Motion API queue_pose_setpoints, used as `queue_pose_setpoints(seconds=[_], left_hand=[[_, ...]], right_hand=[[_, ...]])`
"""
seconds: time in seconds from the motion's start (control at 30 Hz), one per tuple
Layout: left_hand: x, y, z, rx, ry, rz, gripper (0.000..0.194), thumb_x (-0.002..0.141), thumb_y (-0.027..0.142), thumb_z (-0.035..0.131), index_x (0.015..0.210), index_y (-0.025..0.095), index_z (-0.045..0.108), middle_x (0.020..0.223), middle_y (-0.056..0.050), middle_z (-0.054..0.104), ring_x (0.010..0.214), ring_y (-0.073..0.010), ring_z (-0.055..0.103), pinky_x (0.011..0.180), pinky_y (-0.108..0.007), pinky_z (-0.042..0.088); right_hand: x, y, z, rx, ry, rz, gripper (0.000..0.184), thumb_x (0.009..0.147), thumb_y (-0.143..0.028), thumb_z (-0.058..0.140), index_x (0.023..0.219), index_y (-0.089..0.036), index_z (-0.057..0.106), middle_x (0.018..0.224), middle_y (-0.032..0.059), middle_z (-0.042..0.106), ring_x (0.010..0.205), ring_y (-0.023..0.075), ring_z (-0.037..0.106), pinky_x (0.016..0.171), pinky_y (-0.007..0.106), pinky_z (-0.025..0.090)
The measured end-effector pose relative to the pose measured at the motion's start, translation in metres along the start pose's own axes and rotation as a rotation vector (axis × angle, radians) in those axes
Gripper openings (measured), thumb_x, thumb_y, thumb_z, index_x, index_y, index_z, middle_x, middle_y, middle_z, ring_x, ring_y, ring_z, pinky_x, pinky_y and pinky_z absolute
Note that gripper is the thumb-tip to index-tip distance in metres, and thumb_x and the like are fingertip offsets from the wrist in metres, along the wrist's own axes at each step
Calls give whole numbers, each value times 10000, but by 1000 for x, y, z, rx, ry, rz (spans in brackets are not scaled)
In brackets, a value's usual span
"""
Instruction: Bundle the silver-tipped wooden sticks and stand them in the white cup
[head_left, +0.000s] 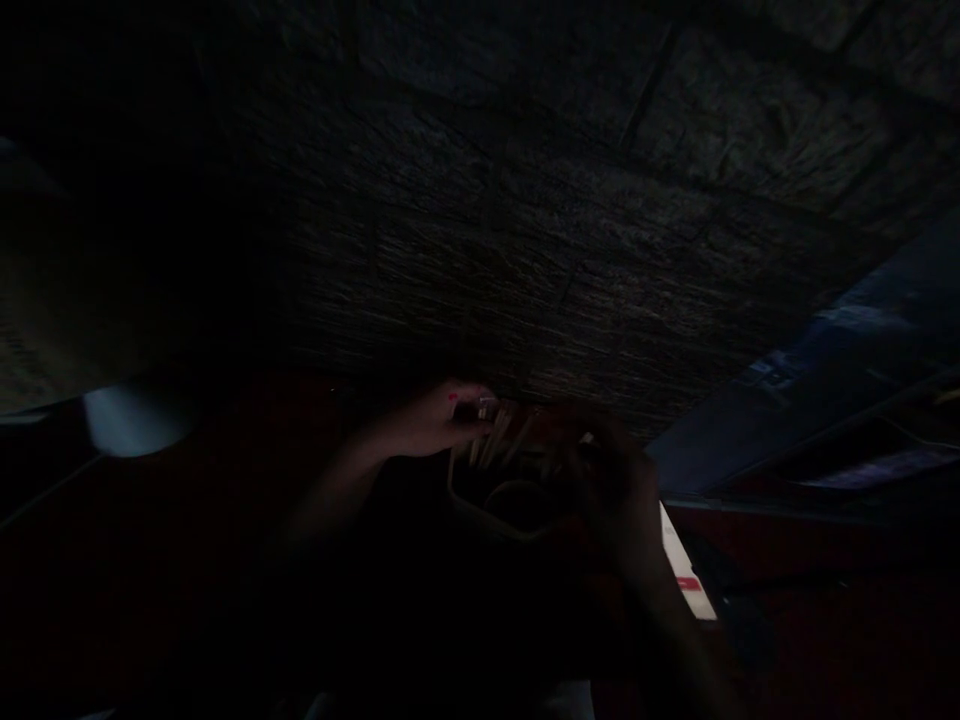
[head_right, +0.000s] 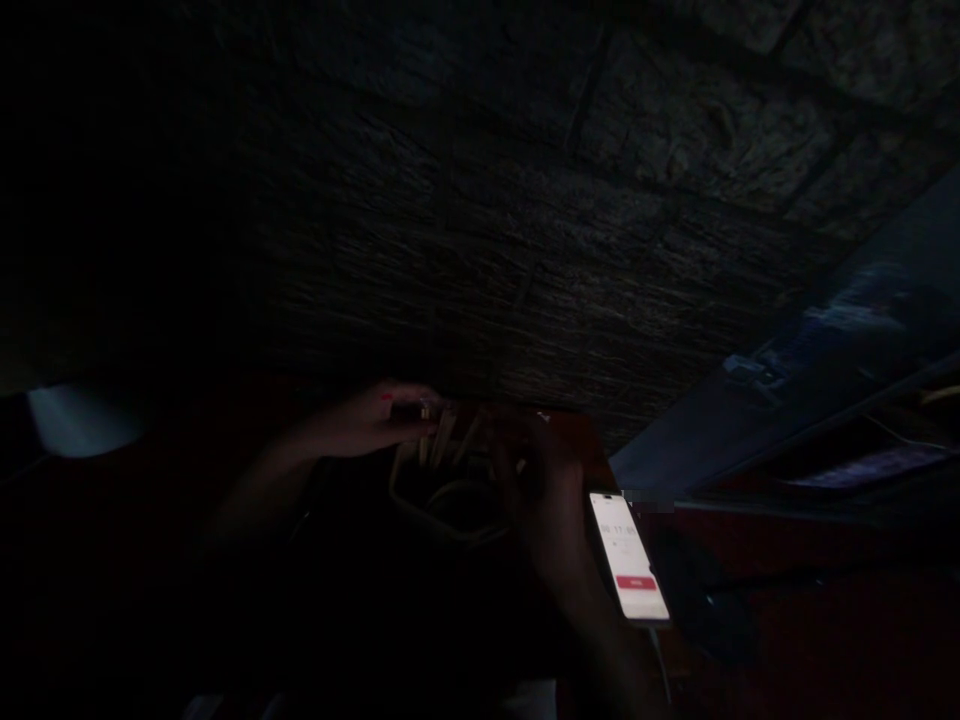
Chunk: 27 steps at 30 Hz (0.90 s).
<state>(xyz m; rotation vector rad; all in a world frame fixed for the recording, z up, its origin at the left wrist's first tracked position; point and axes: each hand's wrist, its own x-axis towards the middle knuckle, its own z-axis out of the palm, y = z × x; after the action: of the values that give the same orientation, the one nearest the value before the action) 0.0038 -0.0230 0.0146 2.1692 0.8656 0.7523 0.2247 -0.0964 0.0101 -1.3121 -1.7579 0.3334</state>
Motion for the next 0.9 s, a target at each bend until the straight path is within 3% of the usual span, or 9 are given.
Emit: queue_pose_setpoints(seconds=[0.07, 0.17, 0.37, 0.43, 0.57, 0.73, 0.9], left_hand=[[1, -1, 2, 15, 0, -8, 269, 822, 223, 603, 1075, 145, 649, 1104, -79, 696, 1009, -194, 645, 892, -307, 477], [3, -6, 7, 31, 23, -27, 323, 817, 278, 619, 1111, 145, 632, 1107, -85, 693, 1016, -205, 640, 901, -325, 473], [6, -10, 11, -45, -36, 7, 206, 839, 259, 580, 998, 145, 645, 1044, -67, 696, 1005, -197, 634, 896, -313, 465], [7, -9, 10, -52, -43, 12, 173, 834, 242, 581, 954, 136, 645, 1006, -60, 693, 974, -189, 630, 879, -304, 461], [7, -8, 9, -19, -49, 10, 143, 822, 241, 594, 890, 127, 644, 893, -38, 675, 848, -164, 610, 783, -264, 452], [7, -8, 10, 46, -26, 7, 152, 817, 256, 599, 874, 127, 656, 852, -25, 662, 808, -161, 584, 749, -258, 429], [5, -11, 8, -61, -31, -16, 210, 787, 241, 644, 965, 131, 655, 987, -53, 698, 918, -180, 624, 819, -276, 451]], right_hand=[[-12, 7, -3, -73, 75, 16, 141, 841, -236, 614, 978, -243, 645, 917, 50, 692, 771, 206, 670, 638, 315, 533], [-22, 15, -2, -108, 122, 14, 98, 829, -217, 623, 920, -237, 651, 883, 49, 688, 760, 208, 664, 616, 310, 524], [-21, 8, 10, -99, -119, 31, 178, 877, -209, 577, 1005, -225, 700, 925, 42, 747, 769, 194, 707, 669, 286, 531], [-18, 5, 12, -98, -138, 42, 188, 882, -202, 573, 1016, -223, 702, 924, 33, 750, 771, 183, 710, 666, 268, 525], [-11, 5, 16, -188, -72, 32, 176, 881, -236, 572, 1006, -203, 692, 938, 57, 737, 779, 189, 705, 657, 270, 521], [-4, 14, 21, -329, 75, -11, 344, 843, -271, 588, 1164, -147, 588, 1094, 155, 674, 940, 266, 678, 745, 350, 532], [0, 23, 3, -263, 67, 75, 317, 863, -244, 548, 1175, -190, 561, 781, 35, 708, 625, 171, 671, 537, 245, 474]])
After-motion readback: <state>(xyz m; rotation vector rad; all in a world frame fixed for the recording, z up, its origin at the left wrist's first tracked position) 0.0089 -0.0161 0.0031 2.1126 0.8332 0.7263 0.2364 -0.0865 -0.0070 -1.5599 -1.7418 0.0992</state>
